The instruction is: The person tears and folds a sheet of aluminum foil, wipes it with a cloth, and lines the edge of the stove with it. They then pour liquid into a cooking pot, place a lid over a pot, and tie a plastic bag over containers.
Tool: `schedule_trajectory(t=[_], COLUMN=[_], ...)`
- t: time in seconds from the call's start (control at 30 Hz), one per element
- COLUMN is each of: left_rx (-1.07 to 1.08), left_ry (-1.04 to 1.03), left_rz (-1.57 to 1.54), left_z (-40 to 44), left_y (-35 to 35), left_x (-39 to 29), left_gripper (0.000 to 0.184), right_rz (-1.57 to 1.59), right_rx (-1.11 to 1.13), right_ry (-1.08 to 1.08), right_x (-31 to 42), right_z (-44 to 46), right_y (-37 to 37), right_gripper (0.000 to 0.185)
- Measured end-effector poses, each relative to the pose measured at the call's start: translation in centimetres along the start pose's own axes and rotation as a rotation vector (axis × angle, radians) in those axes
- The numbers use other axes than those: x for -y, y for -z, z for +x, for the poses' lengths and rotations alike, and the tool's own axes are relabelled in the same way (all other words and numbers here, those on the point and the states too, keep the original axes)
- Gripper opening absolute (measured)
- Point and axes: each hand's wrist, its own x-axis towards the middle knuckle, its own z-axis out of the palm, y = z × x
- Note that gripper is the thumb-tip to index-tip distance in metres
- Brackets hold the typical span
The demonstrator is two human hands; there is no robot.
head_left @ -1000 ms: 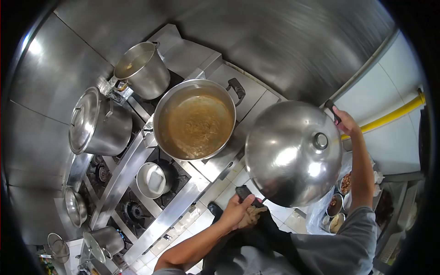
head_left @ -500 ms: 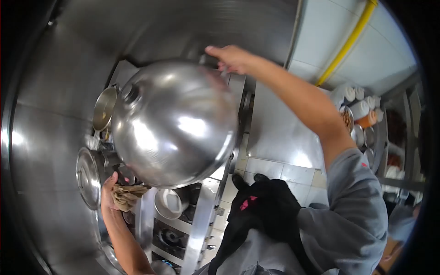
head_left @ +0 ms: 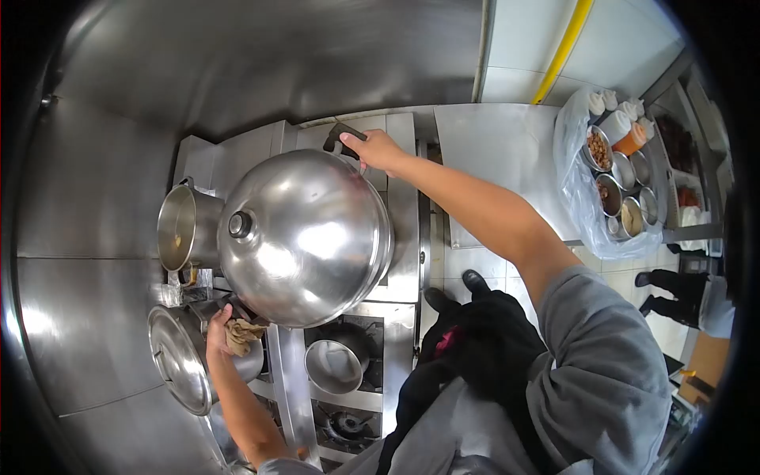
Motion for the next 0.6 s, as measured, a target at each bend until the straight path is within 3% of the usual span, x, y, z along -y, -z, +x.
schedule_trajectory(t=[0.27, 0.6], left_rx=[-0.017, 0.012], left_ry=[-0.052, -0.079], left_rz=[0.042, 0.139], left_z=[2.9, 3.9], left_y=[1.9, -0.1], left_x=[-0.5, -1.4], left_gripper=[0.033, 0.027], right_rz=[-0.013, -0.056], right_rx=[-0.118, -0.194], right_ry=[0.034, 0.09], right_x=[-0.4, -1.6], right_z=[-2.1, -3.6], right_y=[-0.1, 0.0], right_gripper=[0.058, 0.062])
